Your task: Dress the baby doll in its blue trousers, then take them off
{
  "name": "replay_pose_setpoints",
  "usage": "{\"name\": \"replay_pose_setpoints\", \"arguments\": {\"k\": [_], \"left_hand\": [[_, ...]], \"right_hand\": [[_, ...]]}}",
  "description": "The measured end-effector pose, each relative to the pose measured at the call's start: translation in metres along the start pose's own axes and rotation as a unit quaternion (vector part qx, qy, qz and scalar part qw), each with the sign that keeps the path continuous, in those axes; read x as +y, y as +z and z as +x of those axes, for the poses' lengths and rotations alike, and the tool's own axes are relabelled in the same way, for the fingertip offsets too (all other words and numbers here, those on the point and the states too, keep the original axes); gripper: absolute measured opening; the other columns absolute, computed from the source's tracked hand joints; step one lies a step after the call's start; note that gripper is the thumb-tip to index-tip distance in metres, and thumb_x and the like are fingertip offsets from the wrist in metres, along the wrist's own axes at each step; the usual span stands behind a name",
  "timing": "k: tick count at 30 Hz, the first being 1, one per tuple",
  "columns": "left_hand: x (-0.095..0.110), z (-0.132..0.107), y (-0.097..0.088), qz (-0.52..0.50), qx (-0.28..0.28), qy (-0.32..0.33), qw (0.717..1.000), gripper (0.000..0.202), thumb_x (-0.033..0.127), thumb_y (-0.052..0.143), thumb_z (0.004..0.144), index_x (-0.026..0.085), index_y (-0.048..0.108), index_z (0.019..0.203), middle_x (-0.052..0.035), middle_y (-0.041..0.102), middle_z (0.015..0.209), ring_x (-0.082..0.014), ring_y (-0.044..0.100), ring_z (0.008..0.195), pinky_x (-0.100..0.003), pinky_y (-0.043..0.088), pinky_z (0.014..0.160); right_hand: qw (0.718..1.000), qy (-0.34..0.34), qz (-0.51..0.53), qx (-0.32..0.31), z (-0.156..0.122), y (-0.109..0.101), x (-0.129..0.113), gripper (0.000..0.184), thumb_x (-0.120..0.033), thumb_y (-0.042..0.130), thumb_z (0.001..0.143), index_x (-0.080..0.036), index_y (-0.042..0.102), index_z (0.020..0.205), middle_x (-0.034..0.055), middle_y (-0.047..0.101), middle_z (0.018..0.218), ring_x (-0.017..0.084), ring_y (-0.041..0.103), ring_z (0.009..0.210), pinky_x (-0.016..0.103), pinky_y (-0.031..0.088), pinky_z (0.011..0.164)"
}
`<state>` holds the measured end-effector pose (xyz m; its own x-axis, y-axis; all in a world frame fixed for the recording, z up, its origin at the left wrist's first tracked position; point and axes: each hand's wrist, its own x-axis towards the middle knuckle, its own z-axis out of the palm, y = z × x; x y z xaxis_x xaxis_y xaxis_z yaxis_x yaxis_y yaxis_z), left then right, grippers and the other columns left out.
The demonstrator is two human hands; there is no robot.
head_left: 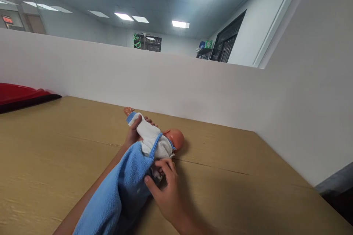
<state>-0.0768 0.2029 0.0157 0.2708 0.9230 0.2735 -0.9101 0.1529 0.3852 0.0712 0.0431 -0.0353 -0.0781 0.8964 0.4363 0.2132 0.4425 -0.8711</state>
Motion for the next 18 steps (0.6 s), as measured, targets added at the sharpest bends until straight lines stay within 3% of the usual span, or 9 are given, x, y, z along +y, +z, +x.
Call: {"name": "replay_pose_setpoints", "arguments": {"k": [5,10,12,14,18], "left_hand": [[-0.005,-0.003,0.003,-0.007,-0.005,-0.009,1.0,0.029,0.03,0.083,0.089,0.018,0.056,0.088,0.0019,0.062,0.074,-0.0186,0.071,0.073,-0.03,0.063,0.078],[-0.01,-0.004,0.003,-0.008,0.0,-0.023,1.0,0.03,0.033,0.082,0.09,0.018,0.057,0.085,-0.0006,0.064,0.075,-0.0218,0.073,0.078,-0.032,0.064,0.076],[-0.009,-0.005,0.004,-0.011,0.0,-0.027,1.0,0.03,0.034,0.082,0.09,0.018,0.057,0.084,-0.0008,0.065,0.076,-0.022,0.072,0.079,-0.033,0.064,0.078],[-0.007,-0.005,0.004,-0.013,0.001,-0.03,0.999,0.033,0.033,0.085,0.087,0.018,0.056,0.083,-0.0001,0.064,0.075,-0.0221,0.072,0.08,-0.033,0.064,0.08],[-0.001,-0.007,0.003,-0.007,0.008,-0.044,0.999,0.033,0.032,0.088,0.085,0.018,0.058,0.085,-0.001,0.066,0.076,-0.025,0.074,0.083,-0.034,0.064,0.079]], "right_hand": [[0.994,0.048,0.096,-0.02,0.006,0.0,-0.001,0.041,-0.048,0.081,0.08,-0.026,0.066,0.111,0.004,0.058,0.111,0.024,0.057,0.103,0.04,0.047,0.095],[0.935,0.14,0.312,-0.097,0.016,-0.004,-0.008,0.063,-0.053,0.089,0.074,-0.026,0.062,0.124,0.0044,0.07,0.122,0.027,0.063,0.12,0.044,0.048,0.11],[0.943,0.125,0.294,-0.094,0.02,-0.011,-0.011,0.059,-0.053,0.084,0.081,-0.026,0.06,0.128,0.0045,0.07,0.124,0.026,0.064,0.121,0.042,0.048,0.111],[0.97,0.094,0.211,-0.075,0.022,-0.02,-0.016,0.048,-0.052,0.078,0.087,-0.025,0.062,0.123,0.005,0.071,0.122,0.025,0.065,0.118,0.039,0.049,0.108],[0.996,0.076,0.026,-0.04,0.023,-0.037,-0.024,0.035,-0.055,0.073,0.092,-0.023,0.062,0.1,0.0032,0.071,0.096,0.023,0.066,0.095,0.035,0.052,0.091]]}}
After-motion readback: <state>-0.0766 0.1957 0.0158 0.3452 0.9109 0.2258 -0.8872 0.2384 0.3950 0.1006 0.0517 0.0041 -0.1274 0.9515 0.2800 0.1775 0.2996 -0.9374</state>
